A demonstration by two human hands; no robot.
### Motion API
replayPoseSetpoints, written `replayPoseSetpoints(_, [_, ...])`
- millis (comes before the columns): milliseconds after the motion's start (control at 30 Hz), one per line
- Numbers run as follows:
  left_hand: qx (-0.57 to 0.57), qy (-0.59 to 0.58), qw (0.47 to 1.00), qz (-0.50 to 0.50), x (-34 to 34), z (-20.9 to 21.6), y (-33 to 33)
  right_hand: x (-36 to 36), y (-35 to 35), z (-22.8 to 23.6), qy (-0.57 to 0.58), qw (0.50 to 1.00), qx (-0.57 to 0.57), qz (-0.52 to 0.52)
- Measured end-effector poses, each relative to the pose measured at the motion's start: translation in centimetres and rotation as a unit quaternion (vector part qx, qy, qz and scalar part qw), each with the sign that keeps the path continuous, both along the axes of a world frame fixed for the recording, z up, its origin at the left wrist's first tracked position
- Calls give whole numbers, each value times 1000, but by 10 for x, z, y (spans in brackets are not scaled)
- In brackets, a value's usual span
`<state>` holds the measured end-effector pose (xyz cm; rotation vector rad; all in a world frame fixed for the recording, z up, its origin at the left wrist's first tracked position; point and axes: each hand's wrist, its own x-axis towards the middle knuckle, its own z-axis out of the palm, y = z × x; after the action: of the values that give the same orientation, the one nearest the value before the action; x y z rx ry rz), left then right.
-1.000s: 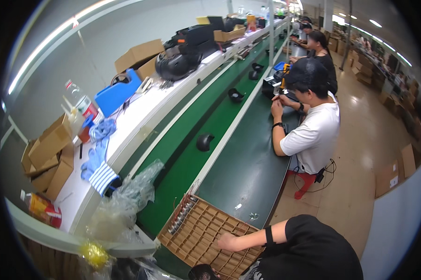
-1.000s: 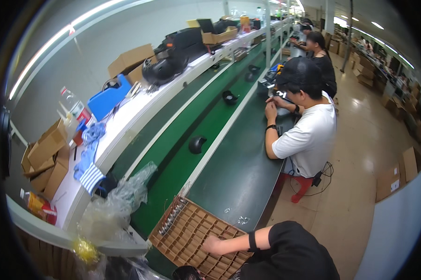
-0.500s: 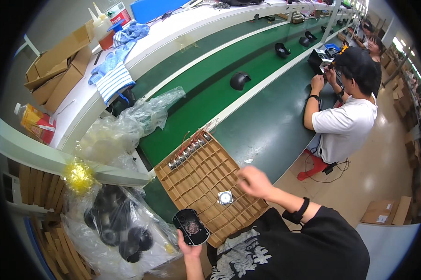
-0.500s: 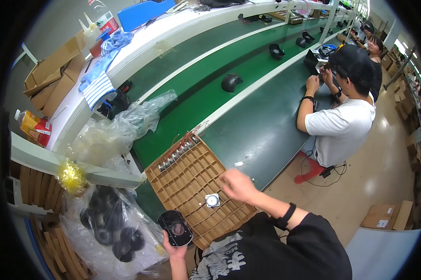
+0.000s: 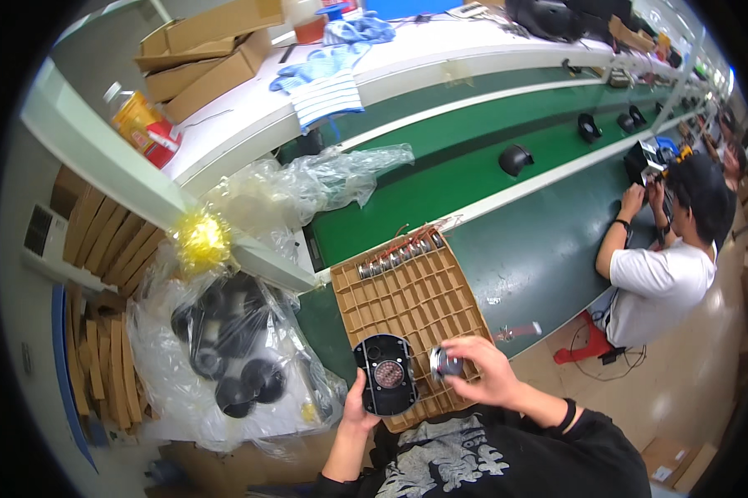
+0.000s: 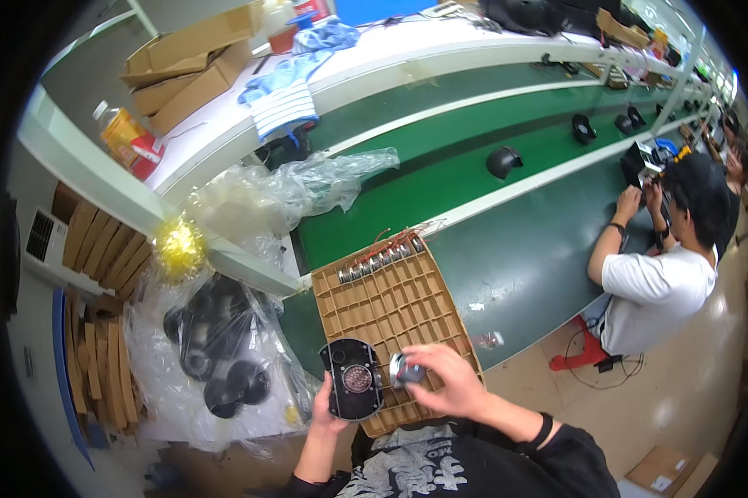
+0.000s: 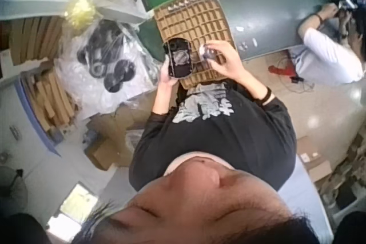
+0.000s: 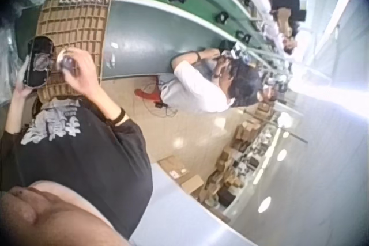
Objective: Assembling black speaker housings and placing them on an industrial conveyor belt.
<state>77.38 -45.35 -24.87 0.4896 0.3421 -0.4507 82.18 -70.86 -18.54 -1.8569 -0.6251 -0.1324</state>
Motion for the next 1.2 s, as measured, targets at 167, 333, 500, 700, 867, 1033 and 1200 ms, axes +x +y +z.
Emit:
replayPoseSetpoints(167, [56, -17, 997, -55, -8, 5, -7, -6, 19, 68, -87, 984, -127, 94])
replayPoseSetpoints(333, [98, -54, 991, -68, -12, 22, -20, -6, 27, 77, -151, 960, -208, 110])
replayPoseSetpoints(500, [2, -45, 997, -63, -14, 14, -27, -5, 26, 66, -137, 949, -260, 114])
replayPoseSetpoints(700, [49, -43, 996, -64, -14, 18, -28, -7, 27, 59, -117, 953, -258, 109])
replayPoseSetpoints(867, [38, -47, 996, -67, -14, 23, -31, -8, 25, 63, -96, 958, -238, 123])
replayPoseSetpoints(1033, [11, -58, 996, -60, -11, 23, -29, -6, 29, 60, -92, 962, -234, 106])
replayPoseSetpoints(1200, [-12, -65, 996, -55, -9, 26, -30, -4, 31, 58, -92, 951, -270, 117])
